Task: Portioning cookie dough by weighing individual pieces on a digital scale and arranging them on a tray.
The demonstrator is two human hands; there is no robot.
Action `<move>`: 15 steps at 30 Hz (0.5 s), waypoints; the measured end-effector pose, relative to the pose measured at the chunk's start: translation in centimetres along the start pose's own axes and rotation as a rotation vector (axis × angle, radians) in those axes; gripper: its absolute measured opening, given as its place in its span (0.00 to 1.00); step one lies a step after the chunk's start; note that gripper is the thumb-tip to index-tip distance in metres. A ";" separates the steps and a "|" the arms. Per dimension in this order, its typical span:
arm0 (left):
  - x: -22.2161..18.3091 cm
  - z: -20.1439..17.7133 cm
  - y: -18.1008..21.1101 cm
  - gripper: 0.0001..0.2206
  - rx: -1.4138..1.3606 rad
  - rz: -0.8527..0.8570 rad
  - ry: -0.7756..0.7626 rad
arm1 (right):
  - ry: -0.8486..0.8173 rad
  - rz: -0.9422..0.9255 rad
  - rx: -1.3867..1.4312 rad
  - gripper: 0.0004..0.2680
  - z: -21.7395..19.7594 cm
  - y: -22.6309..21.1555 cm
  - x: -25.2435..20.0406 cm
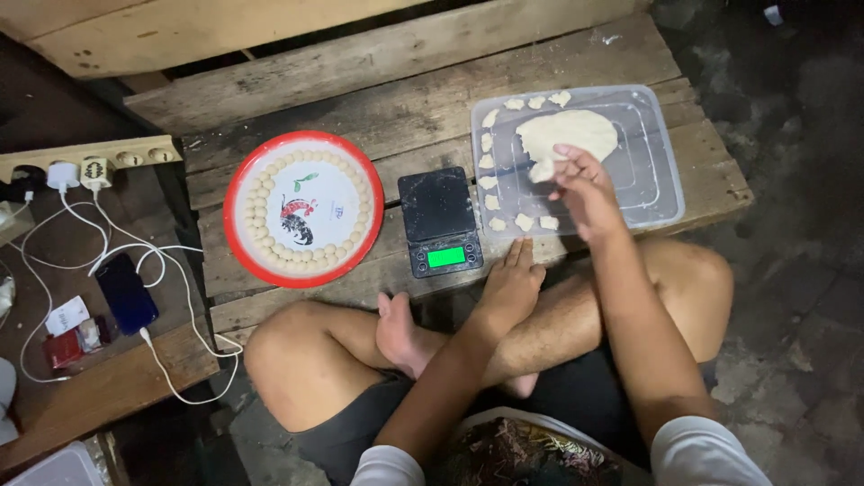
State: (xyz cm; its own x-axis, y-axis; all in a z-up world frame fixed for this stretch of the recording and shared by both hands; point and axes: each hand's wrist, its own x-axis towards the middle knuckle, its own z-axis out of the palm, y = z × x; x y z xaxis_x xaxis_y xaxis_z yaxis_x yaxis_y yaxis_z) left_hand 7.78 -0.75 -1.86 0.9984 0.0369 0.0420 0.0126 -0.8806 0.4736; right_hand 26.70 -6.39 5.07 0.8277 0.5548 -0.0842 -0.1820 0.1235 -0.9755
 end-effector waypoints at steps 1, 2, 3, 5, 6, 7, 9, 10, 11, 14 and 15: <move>-0.1 -0.1 0.1 0.13 -0.021 -0.010 0.009 | -0.034 0.037 0.055 0.18 0.2 0.4 0.0; -0.1 -0.4 0.3 0.13 -0.020 -0.014 0.015 | -0.041 0.036 0.054 0.18 1.3 0.0 -0.6; -0.2 -0.6 0.5 0.12 -0.020 -0.011 -0.005 | -0.033 0.034 -0.048 0.16 2.4 -0.3 -1.2; -0.3 -1.0 0.6 0.12 -0.018 -0.015 -0.020 | -0.034 0.030 -0.149 0.14 3.9 0.3 -1.6; -0.4 -1.1 0.7 0.11 0.012 -0.012 -0.009 | -0.064 -0.008 -0.181 0.12 4.1 1.2 -1.5; -0.4 -1.2 0.7 0.10 0.041 -0.008 0.002 | -0.093 -0.046 -0.213 0.11 4.3 2.1 -1.4; -0.3 -0.9 0.5 0.11 0.042 -0.019 -0.013 | -0.130 -0.218 -0.361 0.11 6.4 2.5 -2.0; -0.3 -0.7 0.5 0.11 0.039 -0.024 -0.032 | -0.158 -0.388 -0.509 0.10 7.4 2.7 -2.4; -0.2 0.5 0.1 0.11 0.040 -0.025 -0.030 | -0.160 -0.390 -0.509 0.10 8.5 2.1 -2.7; -0.1 2.7 -0.7 0.12 0.004 -0.082 -0.059 | -0.218 -0.496 -0.811 0.09 11.2 1.6 -2.8; -0.2 2.5 -0.7 0.12 0.010 -0.075 -0.051 | -0.235 -0.556 -0.882 0.09 11.6 2.2 -2.4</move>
State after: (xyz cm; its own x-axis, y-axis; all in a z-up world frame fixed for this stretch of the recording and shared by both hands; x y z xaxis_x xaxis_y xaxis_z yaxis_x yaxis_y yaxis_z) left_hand 7.74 -1.33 -4.44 0.9962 0.0786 -0.0385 0.0875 -0.8810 0.4649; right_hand 18.17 2.13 5.54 0.5365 0.7599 0.3670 0.7154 -0.1789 -0.6754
